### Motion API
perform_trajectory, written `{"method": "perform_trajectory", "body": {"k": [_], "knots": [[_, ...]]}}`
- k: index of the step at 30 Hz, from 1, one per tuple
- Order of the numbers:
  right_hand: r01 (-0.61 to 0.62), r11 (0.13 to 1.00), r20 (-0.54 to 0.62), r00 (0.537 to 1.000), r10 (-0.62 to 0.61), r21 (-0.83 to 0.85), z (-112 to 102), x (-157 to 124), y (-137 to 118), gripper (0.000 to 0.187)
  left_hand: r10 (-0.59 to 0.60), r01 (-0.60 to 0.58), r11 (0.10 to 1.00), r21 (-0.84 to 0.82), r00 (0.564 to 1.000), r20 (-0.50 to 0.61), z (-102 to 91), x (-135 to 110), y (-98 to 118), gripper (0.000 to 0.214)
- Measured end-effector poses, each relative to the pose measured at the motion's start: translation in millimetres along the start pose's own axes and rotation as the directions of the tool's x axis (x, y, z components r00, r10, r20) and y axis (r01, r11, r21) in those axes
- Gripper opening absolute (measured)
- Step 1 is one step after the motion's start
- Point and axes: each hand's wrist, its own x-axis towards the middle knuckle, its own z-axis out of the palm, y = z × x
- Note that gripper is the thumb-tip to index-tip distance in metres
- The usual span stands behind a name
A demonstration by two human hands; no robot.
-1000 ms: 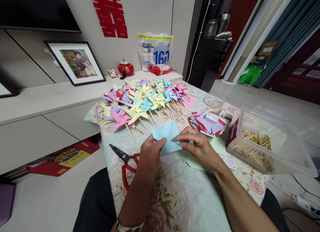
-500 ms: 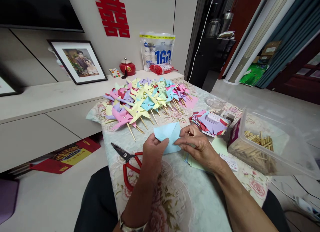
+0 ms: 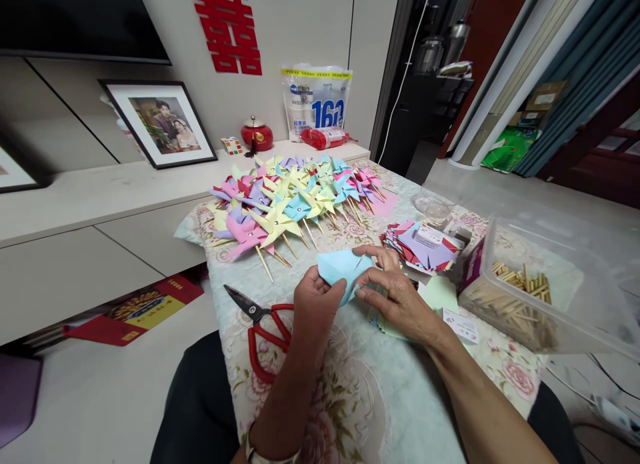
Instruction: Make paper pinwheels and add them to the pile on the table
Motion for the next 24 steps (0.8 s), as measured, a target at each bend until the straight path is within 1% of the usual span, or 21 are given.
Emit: {"method": "perform_trajectory", "body": {"k": [3, 8, 12, 17, 24], "knots": [[-0.029, 1.000, -0.015, 0.999, 0.029, -0.008, 3.2, 0.7, 1.2, 0.006, 0.005, -0.005, 1.000, 0.006, 1.000, 0.014, 0.5, -0.5, -1.1, 0.037], [-0.087, 0.996, -0.074, 0.993, 0.088, 0.005, 5.5, 0.4, 2.4, 0.007, 0.014, -0.015, 1.000, 0.016, 0.999, 0.030, 1.7, -0.2, -1.9, 0.035], [-0.088, 0.996, -0.066, 0.994, 0.088, 0.004, 5.2, 0.2, 2.8, 0.006, 0.013, -0.014, 1.000, 0.016, 0.999, 0.033, 2.1, -1.1, -1.4, 0.034], [-0.088, 0.996, -0.063, 0.994, 0.087, -0.014, 5.0, 0.3, 1.9, 0.011, 0.009, -0.011, 0.999, 0.047, 0.999, 0.053, 1.3, -1.9, -2.3, 0.032], [-0.099, 0.995, -0.072, 0.993, 0.098, -0.019, 6.2, 1.3, -1.4, 0.013, -0.011, 0.009, 0.999, 0.033, 0.999, 0.049, 2.0, -1.4, -1.6, 0.036]]}}
